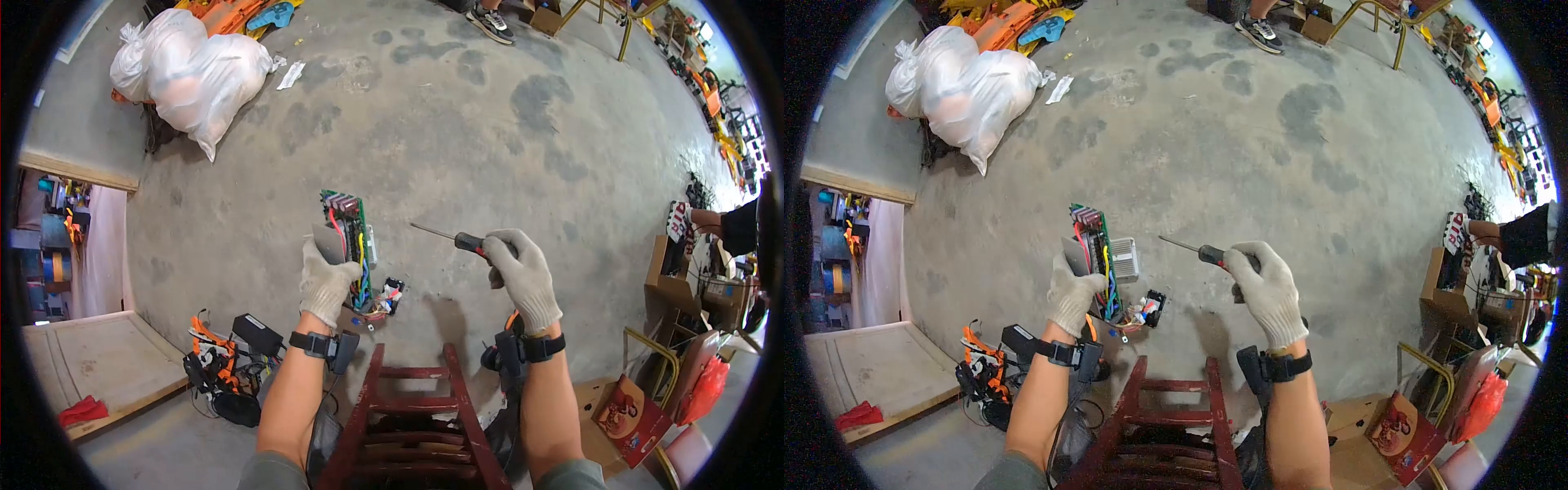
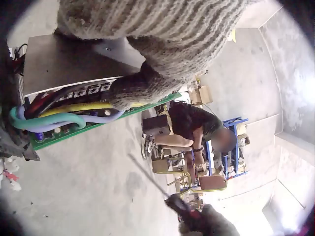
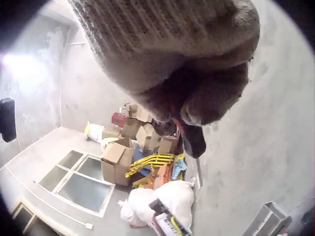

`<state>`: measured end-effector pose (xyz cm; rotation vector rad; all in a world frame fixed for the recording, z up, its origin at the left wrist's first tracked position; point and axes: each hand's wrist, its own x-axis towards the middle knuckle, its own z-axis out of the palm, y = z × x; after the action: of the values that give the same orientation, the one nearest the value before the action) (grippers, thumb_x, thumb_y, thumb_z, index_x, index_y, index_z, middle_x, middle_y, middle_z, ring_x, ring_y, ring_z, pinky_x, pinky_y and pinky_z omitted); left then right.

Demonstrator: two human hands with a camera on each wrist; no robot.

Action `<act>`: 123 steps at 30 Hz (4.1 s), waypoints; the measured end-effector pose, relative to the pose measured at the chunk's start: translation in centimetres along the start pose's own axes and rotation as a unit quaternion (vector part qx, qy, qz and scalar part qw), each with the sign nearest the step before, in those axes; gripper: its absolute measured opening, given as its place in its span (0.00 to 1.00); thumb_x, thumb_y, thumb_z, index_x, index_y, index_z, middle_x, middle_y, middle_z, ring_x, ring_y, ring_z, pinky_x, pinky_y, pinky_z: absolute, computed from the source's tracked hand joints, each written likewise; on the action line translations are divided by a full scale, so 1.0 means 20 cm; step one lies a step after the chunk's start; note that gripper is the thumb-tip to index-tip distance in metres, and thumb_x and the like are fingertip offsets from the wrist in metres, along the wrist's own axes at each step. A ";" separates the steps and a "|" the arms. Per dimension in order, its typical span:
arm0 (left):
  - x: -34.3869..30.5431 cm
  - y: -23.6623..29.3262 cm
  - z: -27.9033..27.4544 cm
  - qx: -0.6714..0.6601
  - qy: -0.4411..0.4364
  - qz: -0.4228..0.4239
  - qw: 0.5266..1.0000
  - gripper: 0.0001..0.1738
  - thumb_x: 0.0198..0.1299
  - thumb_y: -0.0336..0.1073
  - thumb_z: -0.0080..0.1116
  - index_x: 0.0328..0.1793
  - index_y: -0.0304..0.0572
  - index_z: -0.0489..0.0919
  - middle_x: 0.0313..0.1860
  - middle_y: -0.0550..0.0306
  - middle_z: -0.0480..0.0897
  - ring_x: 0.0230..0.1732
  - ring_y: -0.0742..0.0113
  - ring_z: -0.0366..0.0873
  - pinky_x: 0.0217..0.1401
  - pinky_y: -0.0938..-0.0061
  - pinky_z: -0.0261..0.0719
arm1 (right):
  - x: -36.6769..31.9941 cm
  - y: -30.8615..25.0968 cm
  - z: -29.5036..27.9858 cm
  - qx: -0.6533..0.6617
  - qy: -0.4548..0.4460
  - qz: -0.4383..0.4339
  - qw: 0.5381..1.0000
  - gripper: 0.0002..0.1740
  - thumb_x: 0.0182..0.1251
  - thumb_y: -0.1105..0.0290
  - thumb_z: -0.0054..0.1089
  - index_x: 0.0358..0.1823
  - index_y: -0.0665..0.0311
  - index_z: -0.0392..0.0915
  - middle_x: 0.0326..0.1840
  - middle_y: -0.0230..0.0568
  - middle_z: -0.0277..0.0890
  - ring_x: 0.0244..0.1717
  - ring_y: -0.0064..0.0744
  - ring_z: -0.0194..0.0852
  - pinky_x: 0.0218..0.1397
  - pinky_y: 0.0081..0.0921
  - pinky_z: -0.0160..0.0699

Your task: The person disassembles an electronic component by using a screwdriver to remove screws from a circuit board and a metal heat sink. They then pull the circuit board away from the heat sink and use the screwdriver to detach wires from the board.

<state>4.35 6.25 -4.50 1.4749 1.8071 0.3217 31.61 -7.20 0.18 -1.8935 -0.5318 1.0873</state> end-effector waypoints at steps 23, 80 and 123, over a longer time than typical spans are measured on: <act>-0.01 0.04 -0.02 -0.044 -0.005 0.009 0.999 0.41 0.44 0.35 0.76 0.67 0.34 0.75 0.52 0.40 0.89 0.54 0.41 0.89 0.62 0.57 0.85 | 0.35 1.29 0.42 -0.263 -0.025 0.006 0.964 0.28 0.71 0.52 0.71 0.60 0.69 0.86 0.50 0.59 0.91 0.53 0.56 0.91 0.60 0.45 0.86; 0.00 0.00 0.00 -0.024 -0.025 0.015 0.999 0.42 0.44 0.36 0.77 0.69 0.32 0.75 0.54 0.39 0.88 0.55 0.42 0.89 0.63 0.57 0.85 | 0.34 1.18 0.41 -0.239 0.012 0.031 0.971 0.24 0.67 0.56 0.73 0.54 0.67 0.89 0.44 0.50 0.92 0.47 0.42 0.94 0.54 0.36 0.88; -0.01 -0.02 0.05 -0.304 -0.169 0.011 0.937 0.30 0.53 0.30 0.75 0.64 0.34 0.82 0.51 0.54 0.88 0.52 0.62 0.86 0.63 0.64 0.83 | -0.16 -0.05 0.04 0.083 -0.081 -0.027 0.993 0.21 0.74 0.68 0.64 0.61 0.75 0.83 0.39 0.39 0.85 0.36 0.26 0.82 0.44 0.27 0.81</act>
<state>4.77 5.72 -5.43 1.0317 1.2583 0.5453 29.28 -8.45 2.34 -1.6465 -0.5618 1.2187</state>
